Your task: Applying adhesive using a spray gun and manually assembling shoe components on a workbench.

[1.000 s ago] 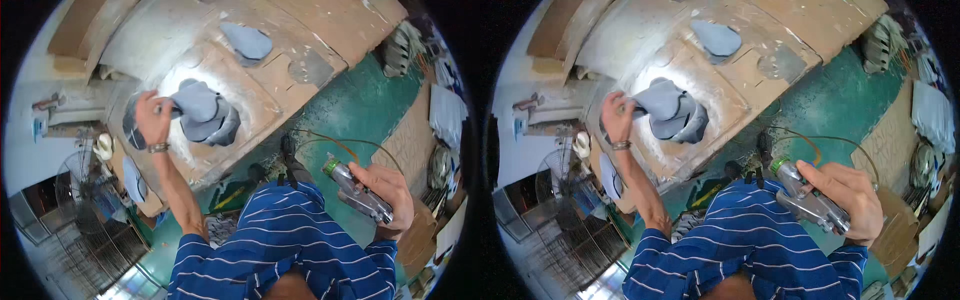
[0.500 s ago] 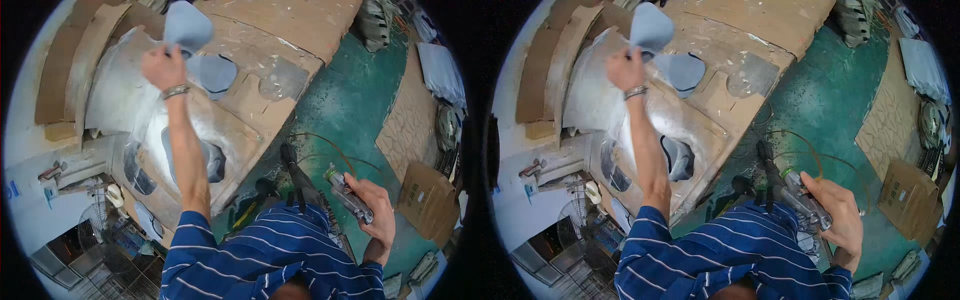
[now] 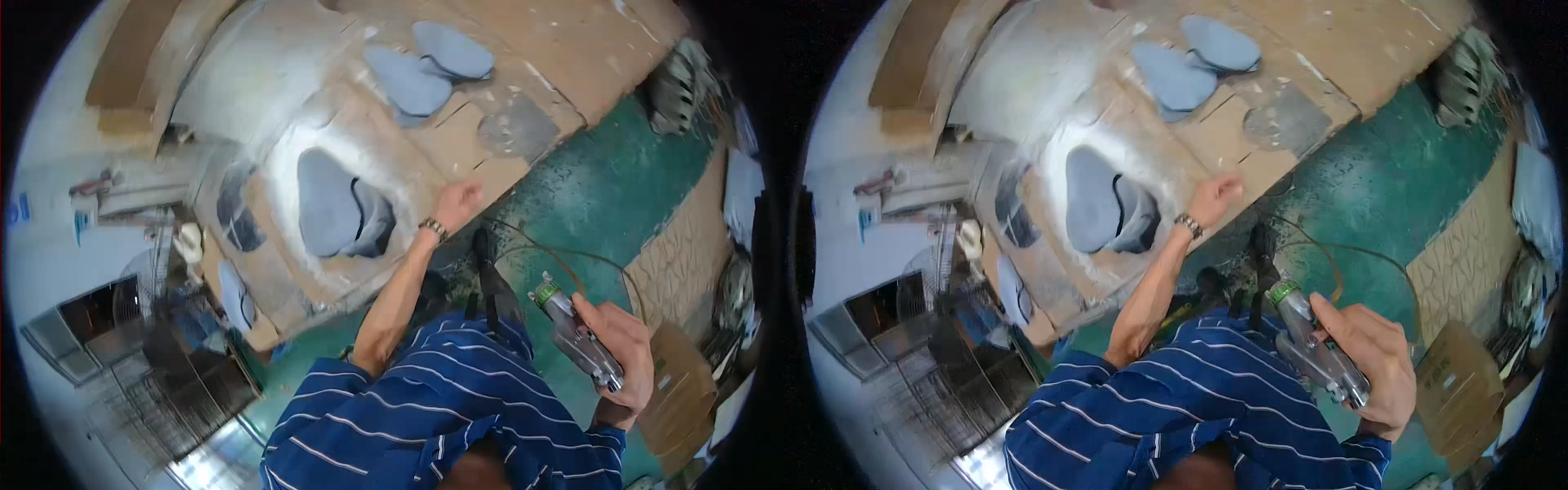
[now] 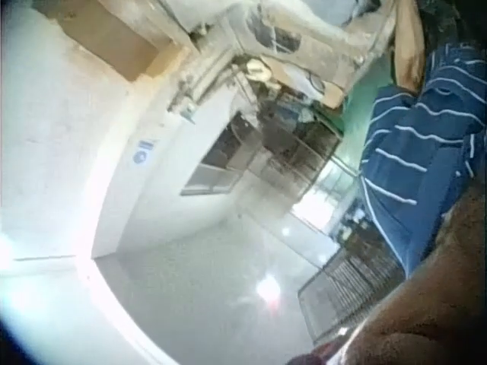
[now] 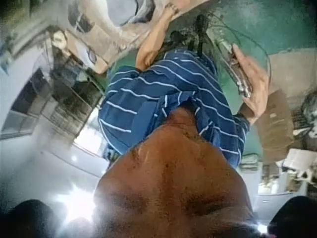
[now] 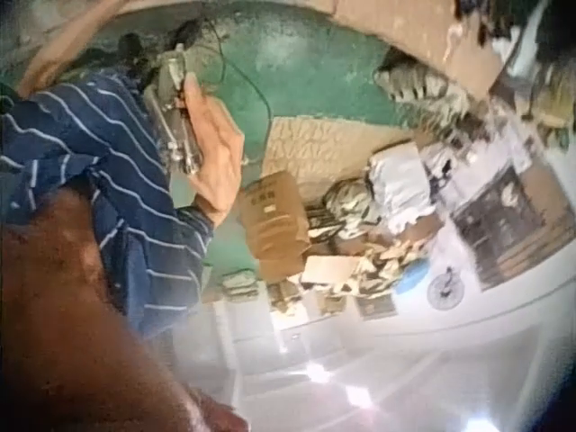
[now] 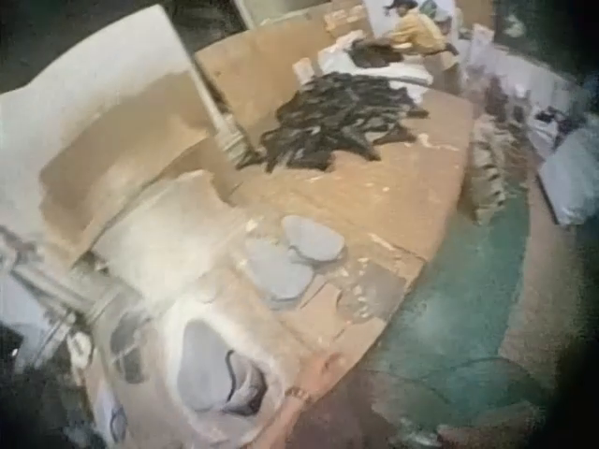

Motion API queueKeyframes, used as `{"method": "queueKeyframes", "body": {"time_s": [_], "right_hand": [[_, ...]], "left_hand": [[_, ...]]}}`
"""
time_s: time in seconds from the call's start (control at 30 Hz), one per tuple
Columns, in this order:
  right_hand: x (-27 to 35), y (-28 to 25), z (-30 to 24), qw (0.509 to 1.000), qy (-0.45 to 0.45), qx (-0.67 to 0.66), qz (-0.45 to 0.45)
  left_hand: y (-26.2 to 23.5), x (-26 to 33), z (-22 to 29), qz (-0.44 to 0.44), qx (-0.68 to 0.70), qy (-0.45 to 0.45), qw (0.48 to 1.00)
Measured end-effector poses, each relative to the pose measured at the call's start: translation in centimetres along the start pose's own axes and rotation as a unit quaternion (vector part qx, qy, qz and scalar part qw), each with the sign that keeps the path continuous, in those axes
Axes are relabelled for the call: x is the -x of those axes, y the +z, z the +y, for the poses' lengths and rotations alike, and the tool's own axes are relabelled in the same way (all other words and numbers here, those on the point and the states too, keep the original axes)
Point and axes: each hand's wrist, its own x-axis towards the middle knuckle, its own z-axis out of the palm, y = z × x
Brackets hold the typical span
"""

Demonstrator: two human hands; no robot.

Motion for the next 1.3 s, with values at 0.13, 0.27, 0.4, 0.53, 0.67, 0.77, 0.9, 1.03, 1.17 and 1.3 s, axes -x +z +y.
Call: {"method": "queueKeyframes", "body": {"time_s": [0.13, 0.27, 0.4, 0.53, 0.67, 0.77, 0.9, 1.03, 1.17, 1.3], "right_hand": [[-1.5, -0.6, -2.2, 0.993, -0.052, 0.047, -0.090], [-2.8, 1.5, -4.1, 0.991, -0.081, 0.075, -0.081], [-3.5, 2.1, -5.8, 0.979, -0.102, 0.078, -0.155], [-3.3, 4.5, -7.9, 0.986, -0.103, 0.101, -0.078], [-3.5, 7.7, -9.6, 0.981, -0.117, 0.131, -0.080], [-3.4, 9.8, -12.0, 0.974, -0.130, 0.144, -0.113], [-2.9, 12.6, -15.2, 0.957, -0.177, 0.161, -0.163], [-1.5, 16.0, -18.7, 0.954, -0.165, 0.209, -0.139], [0.8, 19.7, -21.7, 0.946, -0.170, 0.240, -0.137], [3.1, 22.7, -24.7, 0.924, -0.194, 0.291, -0.153]], "left_hand": [[0.2, 11.6, -7.7, -0.042, 0.042, -0.071, 0.996], [-0.4, 27.4, -17.9, 0.071, -0.072, -0.244, 0.965], [3.2, 39.7, -27.6, 0.136, -0.047, -0.425, 0.894], [6.8, 48.1, -35.0, -0.094, -0.034, -0.413, 0.905], [9.1, 49.6, -33.0, 0.210, 0.388, -0.564, 0.698], [8.9, 48.2, -31.5, 0.242, 0.415, -0.547, 0.685], [7.4, 47.8, -32.2, 0.277, 0.402, -0.541, 0.685], [6.3, 48.8, -35.0, 0.294, 0.405, -0.496, 0.709], [5.0, 49.4, -37.3, 0.284, 0.414, -0.481, 0.719], [4.9, 51.1, -40.3, 0.284, 0.407, -0.471, 0.729]]}}
